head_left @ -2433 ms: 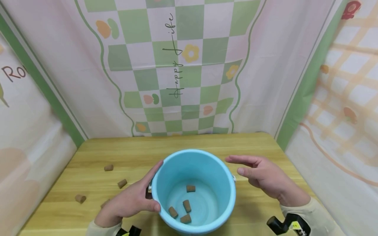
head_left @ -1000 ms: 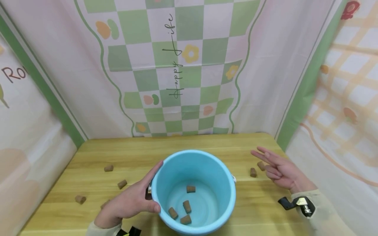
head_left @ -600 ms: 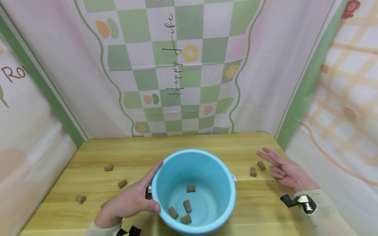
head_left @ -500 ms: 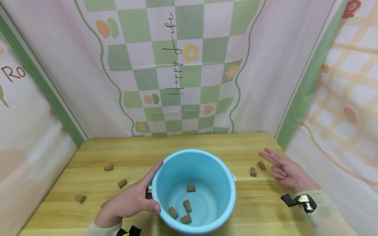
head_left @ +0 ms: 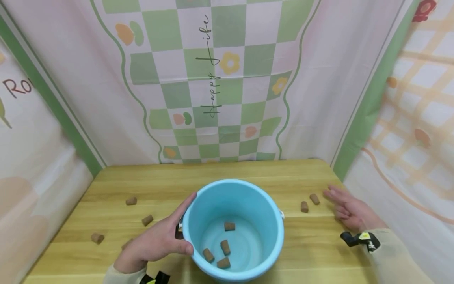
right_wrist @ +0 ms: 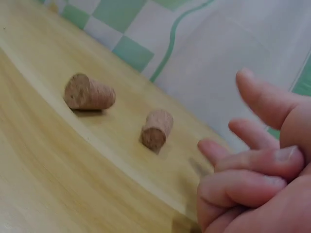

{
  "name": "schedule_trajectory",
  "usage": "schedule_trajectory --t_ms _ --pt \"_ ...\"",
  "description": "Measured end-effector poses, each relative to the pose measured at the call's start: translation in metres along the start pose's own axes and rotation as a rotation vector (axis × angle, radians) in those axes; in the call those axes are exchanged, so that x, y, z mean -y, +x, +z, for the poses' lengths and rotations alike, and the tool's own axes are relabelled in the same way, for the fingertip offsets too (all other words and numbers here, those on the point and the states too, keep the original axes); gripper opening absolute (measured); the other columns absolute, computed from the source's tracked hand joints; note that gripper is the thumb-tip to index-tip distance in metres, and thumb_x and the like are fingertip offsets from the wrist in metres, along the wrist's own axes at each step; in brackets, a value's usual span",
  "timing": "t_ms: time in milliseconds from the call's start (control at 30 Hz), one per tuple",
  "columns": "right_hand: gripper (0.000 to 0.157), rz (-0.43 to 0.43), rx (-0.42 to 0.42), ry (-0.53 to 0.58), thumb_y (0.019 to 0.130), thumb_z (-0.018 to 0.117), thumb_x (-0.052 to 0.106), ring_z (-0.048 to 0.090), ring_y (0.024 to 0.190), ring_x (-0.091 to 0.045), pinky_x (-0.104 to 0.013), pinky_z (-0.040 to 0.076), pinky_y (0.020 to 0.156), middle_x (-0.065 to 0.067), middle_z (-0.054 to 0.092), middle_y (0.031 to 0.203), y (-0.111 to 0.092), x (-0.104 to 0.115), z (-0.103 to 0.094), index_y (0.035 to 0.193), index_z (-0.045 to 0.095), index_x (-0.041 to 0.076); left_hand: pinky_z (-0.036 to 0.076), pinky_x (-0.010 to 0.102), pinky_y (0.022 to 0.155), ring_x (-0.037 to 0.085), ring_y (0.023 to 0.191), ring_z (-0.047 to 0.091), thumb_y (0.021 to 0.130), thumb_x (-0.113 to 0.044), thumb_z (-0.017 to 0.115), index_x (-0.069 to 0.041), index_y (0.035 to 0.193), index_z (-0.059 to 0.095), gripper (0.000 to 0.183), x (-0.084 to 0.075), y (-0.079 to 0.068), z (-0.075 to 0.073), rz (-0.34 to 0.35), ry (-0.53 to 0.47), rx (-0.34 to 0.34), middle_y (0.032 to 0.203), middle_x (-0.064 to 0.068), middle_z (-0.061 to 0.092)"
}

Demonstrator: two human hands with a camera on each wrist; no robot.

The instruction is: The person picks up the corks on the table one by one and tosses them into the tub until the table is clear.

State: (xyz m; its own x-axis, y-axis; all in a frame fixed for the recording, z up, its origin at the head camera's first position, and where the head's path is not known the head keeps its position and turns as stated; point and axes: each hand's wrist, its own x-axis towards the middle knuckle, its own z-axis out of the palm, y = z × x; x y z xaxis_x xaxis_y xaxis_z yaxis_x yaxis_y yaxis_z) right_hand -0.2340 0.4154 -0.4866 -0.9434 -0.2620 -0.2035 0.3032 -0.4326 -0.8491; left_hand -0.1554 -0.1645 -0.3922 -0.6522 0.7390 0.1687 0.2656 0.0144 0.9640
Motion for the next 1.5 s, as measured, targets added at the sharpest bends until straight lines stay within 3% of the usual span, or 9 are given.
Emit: schedule_trajectory --t_ms 267,333,433,567,1233,1333,1400,1467,1500 --pt "0.076 0.033 -0.114 -0.041 0.098 0.05 0.016 0.033 0.045 0.0 -0.015 0.032 0.041 0.006 0.062 0.116 0.001 -0.003 -0.004 0.149 -0.007 0.016 0.046 0.044 0.089 0.031 0.122 0.042 0.083 -0.028 0.073 -0.032 0.15 -0.003 0.102 0.0 -0.001 0.0 -0.015 0.007 -0.01 0.149 0.013 0.022" --pt "0.077 0.039 -0.158 -0.13 0.097 0.054 0.018 0.033 0.045 0.0 -0.015 0.032 0.041 0.008 0.051 0.129 0.002 -0.002 0.0 0.15 -0.003 0.014 0.045 0.043 0.089 0.033 0.122 0.041 0.083 -0.028 0.073 -0.032 0.15 -0.003 0.102 0.0 -0.001 0.0 -0.017 0.019 -0.014 0.149 0.013 0.022" --pt "0.08 0.045 -0.22 -0.325 0.093 0.06 0.022 0.034 0.045 0.001 -0.015 0.033 0.042 -0.005 0.027 0.147 0.006 -0.003 0.006 0.15 0.004 0.009 0.045 0.043 0.09 0.037 0.123 0.04 0.082 -0.028 0.074 -0.032 0.15 -0.003 0.103 0.0 -0.001 -0.001 -0.017 0.027 -0.014 0.149 0.012 0.022" --pt "0.08 0.032 -0.25 -0.511 0.091 0.063 0.023 0.033 0.045 0.002 -0.015 0.033 0.041 -0.019 0.009 0.152 0.011 -0.005 0.009 0.149 0.011 0.006 0.045 0.044 0.089 0.035 0.122 0.041 0.082 -0.027 0.074 -0.032 0.15 -0.004 0.103 0.0 -0.001 0.0 -0.011 0.026 -0.012 0.149 0.012 0.022" --pt "0.08 0.025 -0.298 -0.866 0.083 0.07 0.039 0.035 0.043 -0.005 -0.028 0.041 0.04 -0.013 0.036 0.145 0.014 -0.008 0.015 0.147 0.029 0.016 0.046 0.044 0.088 0.036 0.121 0.042 0.082 -0.027 0.074 -0.031 0.15 -0.004 0.103 0.0 -0.001 0.0 -0.004 0.019 -0.011 0.148 0.014 0.023" --pt "0.081 0.001 -0.314 -0.975 0.081 0.069 0.045 0.059 0.083 -0.026 -0.045 0.048 0.074 -0.015 0.033 0.146 0.015 -0.008 0.018 0.147 0.031 0.015 0.045 0.045 0.089 0.037 0.122 0.04 0.082 -0.027 0.073 -0.031 0.15 -0.003 0.103 0.001 -0.001 0.001 -0.004 0.016 -0.012 0.149 0.013 0.022" --pt "0.082 -0.018 -0.322 -1.033 0.081 0.069 0.047 0.042 0.118 -0.042 -0.058 0.031 0.093 -0.017 0.028 0.147 0.016 -0.009 0.02 0.146 0.031 0.014 0.045 0.045 0.089 0.038 0.122 0.039 0.083 -0.027 0.073 -0.031 0.15 -0.003 0.103 0.001 -0.001 0.001 -0.003 0.015 -0.011 0.149 0.013 0.022" --pt "0.082 -0.037 -0.321 -1.055 0.081 0.068 0.048 0.012 0.131 -0.05 -0.065 0.012 0.097 -0.018 0.024 0.149 0.017 -0.009 0.021 0.146 0.031 0.012 0.045 0.045 0.089 0.038 0.122 0.039 0.083 -0.027 0.073 -0.031 0.15 -0.004 0.103 0.001 -0.001 0.001 0.0 0.013 -0.009 0.149 0.013 0.022" --pt "0.082 -0.039 -0.321 -1.057 0.081 0.068 0.048 0.011 0.132 -0.049 -0.065 0.011 0.098 -0.018 0.023 0.149 0.017 -0.01 0.021 0.146 0.032 0.012 0.045 0.045 0.088 0.038 0.122 0.04 0.083 -0.027 0.073 -0.031 0.15 -0.004 0.102 0.001 0.0 0.001 0.001 0.009 -0.006 0.149 0.014 0.022"
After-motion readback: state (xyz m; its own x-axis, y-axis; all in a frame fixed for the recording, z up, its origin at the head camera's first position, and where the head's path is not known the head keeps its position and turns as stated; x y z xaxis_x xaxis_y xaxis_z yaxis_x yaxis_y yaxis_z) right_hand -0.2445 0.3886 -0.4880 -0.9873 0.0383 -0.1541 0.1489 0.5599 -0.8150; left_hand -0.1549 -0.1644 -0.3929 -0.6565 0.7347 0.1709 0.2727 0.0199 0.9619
